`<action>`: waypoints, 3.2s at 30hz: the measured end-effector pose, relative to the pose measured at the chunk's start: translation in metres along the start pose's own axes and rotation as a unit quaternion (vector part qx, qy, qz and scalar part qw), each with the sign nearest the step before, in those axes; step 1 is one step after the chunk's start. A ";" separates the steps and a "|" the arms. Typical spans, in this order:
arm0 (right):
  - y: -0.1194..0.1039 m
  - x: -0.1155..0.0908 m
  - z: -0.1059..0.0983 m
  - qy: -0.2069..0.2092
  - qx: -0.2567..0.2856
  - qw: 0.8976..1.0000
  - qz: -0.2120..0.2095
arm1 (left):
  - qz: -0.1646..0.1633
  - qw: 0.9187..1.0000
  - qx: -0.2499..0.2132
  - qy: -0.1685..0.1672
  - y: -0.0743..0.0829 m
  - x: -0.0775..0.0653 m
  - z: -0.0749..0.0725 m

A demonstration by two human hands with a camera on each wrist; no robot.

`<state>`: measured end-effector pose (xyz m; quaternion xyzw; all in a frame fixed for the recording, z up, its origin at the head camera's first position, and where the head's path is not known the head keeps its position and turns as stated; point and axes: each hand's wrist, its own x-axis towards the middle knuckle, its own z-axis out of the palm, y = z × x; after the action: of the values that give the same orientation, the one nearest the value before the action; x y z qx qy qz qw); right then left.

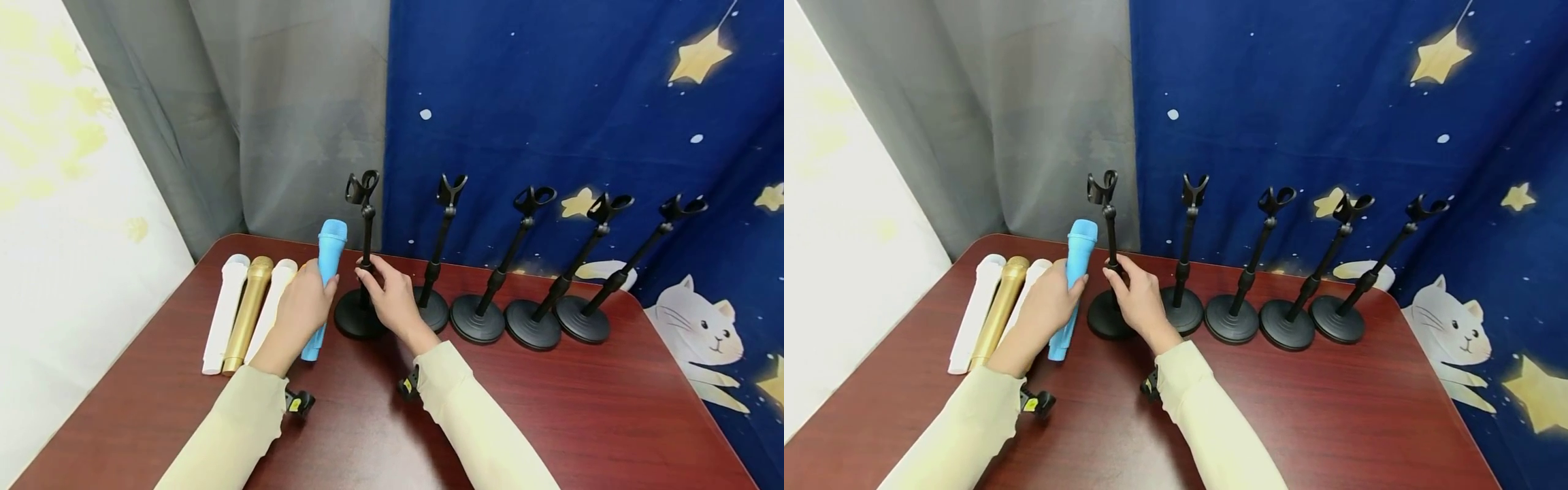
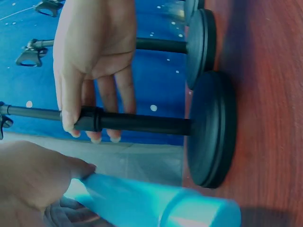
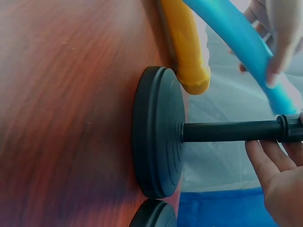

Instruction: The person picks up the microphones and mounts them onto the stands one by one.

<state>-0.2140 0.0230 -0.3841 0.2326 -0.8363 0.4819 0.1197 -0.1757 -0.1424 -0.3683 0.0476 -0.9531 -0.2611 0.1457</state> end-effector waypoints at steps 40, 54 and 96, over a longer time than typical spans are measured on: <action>-0.017 -0.067 -0.017 0.094 -0.060 0.992 -0.063 | 0.112 0.919 -0.377 0.021 0.071 0.034 -0.063; -0.021 -0.088 -0.020 0.135 -0.137 0.975 -0.113 | 0.272 0.823 -0.498 -0.008 0.113 0.054 -0.070; -0.018 -0.086 -0.024 0.154 -0.141 0.970 -0.126 | 0.330 0.850 -0.411 0.025 0.120 0.041 -0.035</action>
<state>-0.1309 0.0599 -0.3948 0.2398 -0.8315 0.3702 0.3378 -0.2061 -0.0634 -0.2681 -0.3269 -0.7146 -0.5642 0.2533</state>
